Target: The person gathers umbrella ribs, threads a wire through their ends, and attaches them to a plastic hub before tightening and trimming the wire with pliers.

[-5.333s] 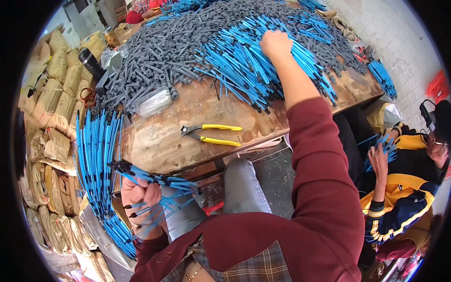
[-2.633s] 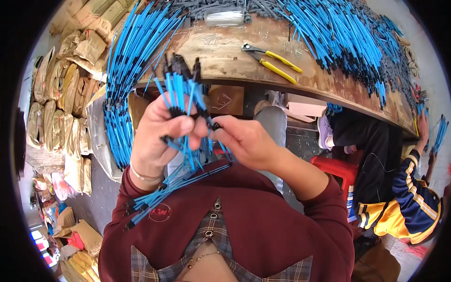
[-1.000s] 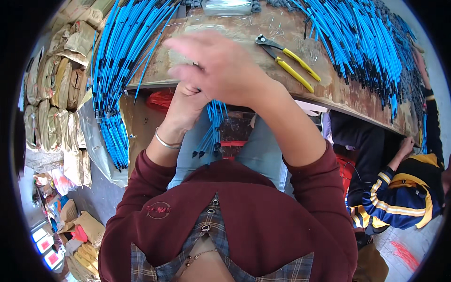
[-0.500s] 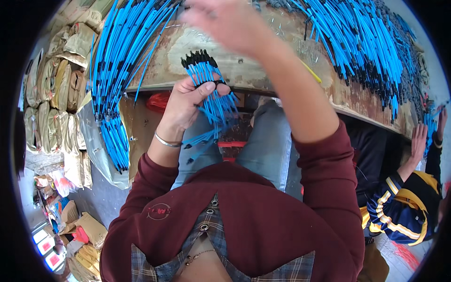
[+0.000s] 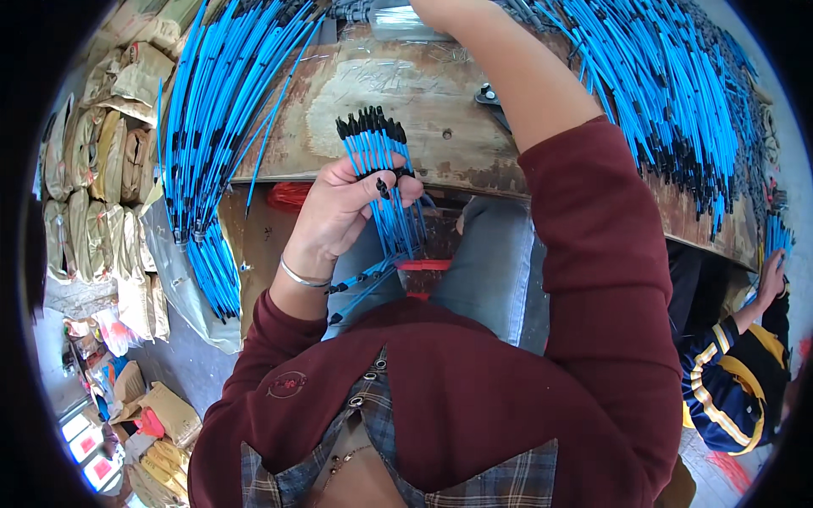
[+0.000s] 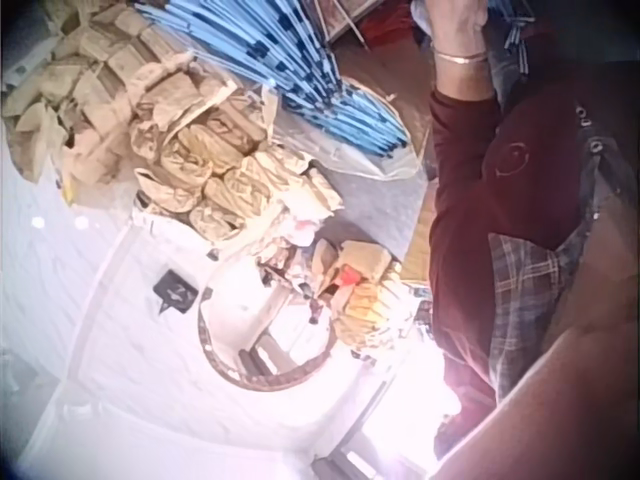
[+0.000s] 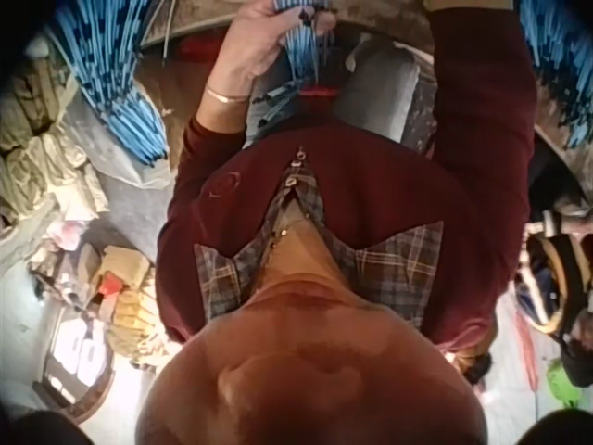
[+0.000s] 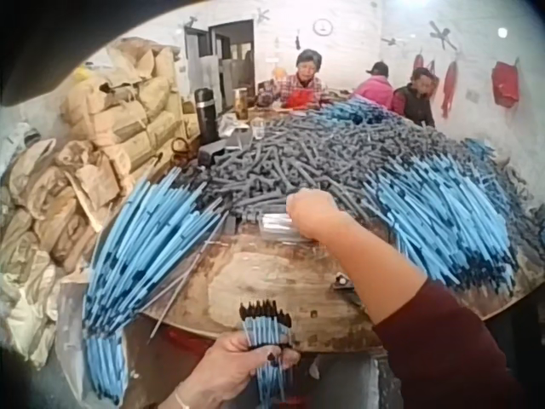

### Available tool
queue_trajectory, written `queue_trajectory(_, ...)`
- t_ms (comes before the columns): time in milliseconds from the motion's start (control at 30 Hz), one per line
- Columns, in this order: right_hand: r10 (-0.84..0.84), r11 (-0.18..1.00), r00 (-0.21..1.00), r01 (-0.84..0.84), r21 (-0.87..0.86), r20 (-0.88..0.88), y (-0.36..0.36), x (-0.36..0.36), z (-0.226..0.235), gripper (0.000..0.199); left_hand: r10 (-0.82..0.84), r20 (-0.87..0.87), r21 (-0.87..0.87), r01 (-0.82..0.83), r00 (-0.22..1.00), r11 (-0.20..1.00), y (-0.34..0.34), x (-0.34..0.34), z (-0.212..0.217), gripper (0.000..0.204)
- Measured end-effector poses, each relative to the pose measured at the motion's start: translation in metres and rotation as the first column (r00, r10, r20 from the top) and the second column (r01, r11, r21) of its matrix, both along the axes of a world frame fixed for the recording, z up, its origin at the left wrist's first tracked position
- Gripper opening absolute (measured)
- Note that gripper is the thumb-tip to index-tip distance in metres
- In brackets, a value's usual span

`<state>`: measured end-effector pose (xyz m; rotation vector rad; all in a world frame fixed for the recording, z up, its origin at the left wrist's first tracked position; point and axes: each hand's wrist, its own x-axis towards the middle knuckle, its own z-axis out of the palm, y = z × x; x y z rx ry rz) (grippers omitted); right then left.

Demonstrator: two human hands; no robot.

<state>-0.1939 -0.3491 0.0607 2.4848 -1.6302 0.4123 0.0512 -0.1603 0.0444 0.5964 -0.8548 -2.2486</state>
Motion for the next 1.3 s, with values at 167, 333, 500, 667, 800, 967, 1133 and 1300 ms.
queue_trajectory(167, -0.278, 0.959, 0.933, 0.283, -0.011, -0.228, 0.034, 0.034, 0.025, 0.015, 0.046, 0.048, -0.025, -0.045, 0.998, 0.999, 0.003, 0.004, -0.010, 0.019)
queue_trajectory(333, -0.071, 0.978, 0.984, 0.100, -0.181, 0.161, 0.057, 0.027, 0.035, 0.017, 0.056, 0.053, -0.098, -0.051, 0.997, 0.994, 0.006, 0.004, -0.013, 0.019)
queue_trajectory(500, -0.066, 0.939, 0.405, -0.285, 0.194, 0.912, 0.148, 0.055, 0.036, 0.017, 0.065, 0.071, -0.154, -0.053, 0.995, 0.987, 0.010, 0.004, -0.014, 0.019)
queue_trajectory(667, -0.033, 0.824, 0.444, -0.496, 0.276, 0.896, 0.190, 0.066, 0.032, 0.024, 0.054, 0.087, -0.152, -0.040, 0.995, 0.988, 0.010, 0.007, -0.012, 0.018)
queue_trajectory(800, 0.032, 0.939, 0.591, -0.295, 0.179, 0.806, 0.200, 0.076, 0.032, 0.026, 0.052, 0.089, -0.185, -0.035, 0.995, 0.982, 0.010, 0.005, -0.015, 0.018)
queue_trajectory(967, -0.061, 0.987, 0.596, -0.085, 0.138, 0.801, 0.215, 0.087, 0.037, 0.020, 0.100, 0.128, -0.239, -0.067, 0.987, 0.969, 0.014, 0.003, -0.014, 0.018)
queue_trajectory(1133, -0.047, 0.999, 0.546, 0.036, 0.032, 0.837, 0.237, 0.075, 0.044, 0.014, 0.130, 0.131, -0.260, -0.092, 0.983, 0.961, 0.015, 0.003, -0.015, 0.019)
queue_trajectory(1300, 0.197, 0.971, 0.725, -0.049, -0.236, 0.660, 0.252, 0.067, 0.040, 0.015, 0.147, 0.159, -0.290, -0.096, 0.976, 0.952, 0.023, 0.002, -0.012, 0.021)
